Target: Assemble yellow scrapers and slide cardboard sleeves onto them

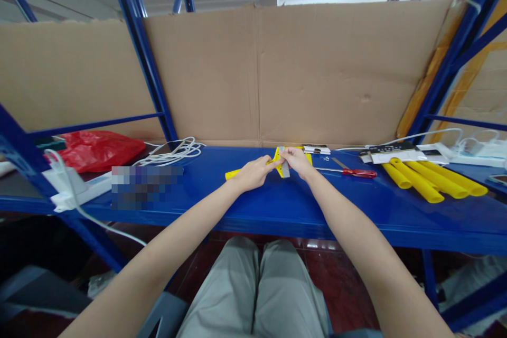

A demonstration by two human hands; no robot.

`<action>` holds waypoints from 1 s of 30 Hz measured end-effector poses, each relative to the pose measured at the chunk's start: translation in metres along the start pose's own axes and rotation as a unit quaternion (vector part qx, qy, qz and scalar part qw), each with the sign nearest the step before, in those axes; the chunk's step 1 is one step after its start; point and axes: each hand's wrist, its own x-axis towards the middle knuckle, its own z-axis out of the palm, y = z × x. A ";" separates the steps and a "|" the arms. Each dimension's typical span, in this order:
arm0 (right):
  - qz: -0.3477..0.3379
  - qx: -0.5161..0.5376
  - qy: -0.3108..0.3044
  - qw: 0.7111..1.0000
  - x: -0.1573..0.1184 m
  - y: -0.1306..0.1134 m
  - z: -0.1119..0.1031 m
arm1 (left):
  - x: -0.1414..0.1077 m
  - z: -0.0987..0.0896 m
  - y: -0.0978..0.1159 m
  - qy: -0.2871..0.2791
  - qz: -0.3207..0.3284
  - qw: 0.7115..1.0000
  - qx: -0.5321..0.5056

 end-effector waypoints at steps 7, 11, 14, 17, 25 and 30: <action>-0.031 0.014 0.006 0.999 -0.001 0.002 0.002 | 0.000 -0.005 -0.001 -0.008 -0.009 1.000 0.022; -0.009 0.027 -0.036 0.999 0.000 0.005 -0.001 | 0.001 -0.006 -0.002 -0.011 -0.013 0.999 0.038; 0.035 0.049 -0.081 0.995 0.000 0.005 -0.005 | 0.001 -0.006 -0.002 -0.009 -0.035 0.998 0.047; 0.063 0.060 -0.133 0.987 -0.002 0.003 -0.011 | 0.001 -0.005 -0.003 -0.012 -0.060 0.997 0.050; 0.068 0.021 -0.198 0.978 -0.008 -0.002 -0.013 | 0.001 -0.002 -0.006 -0.009 -0.097 0.994 0.048; 0.033 -0.007 -0.193 0.981 -0.009 -0.003 -0.011 | 0.001 0.000 -0.007 -0.005 -0.092 0.995 0.045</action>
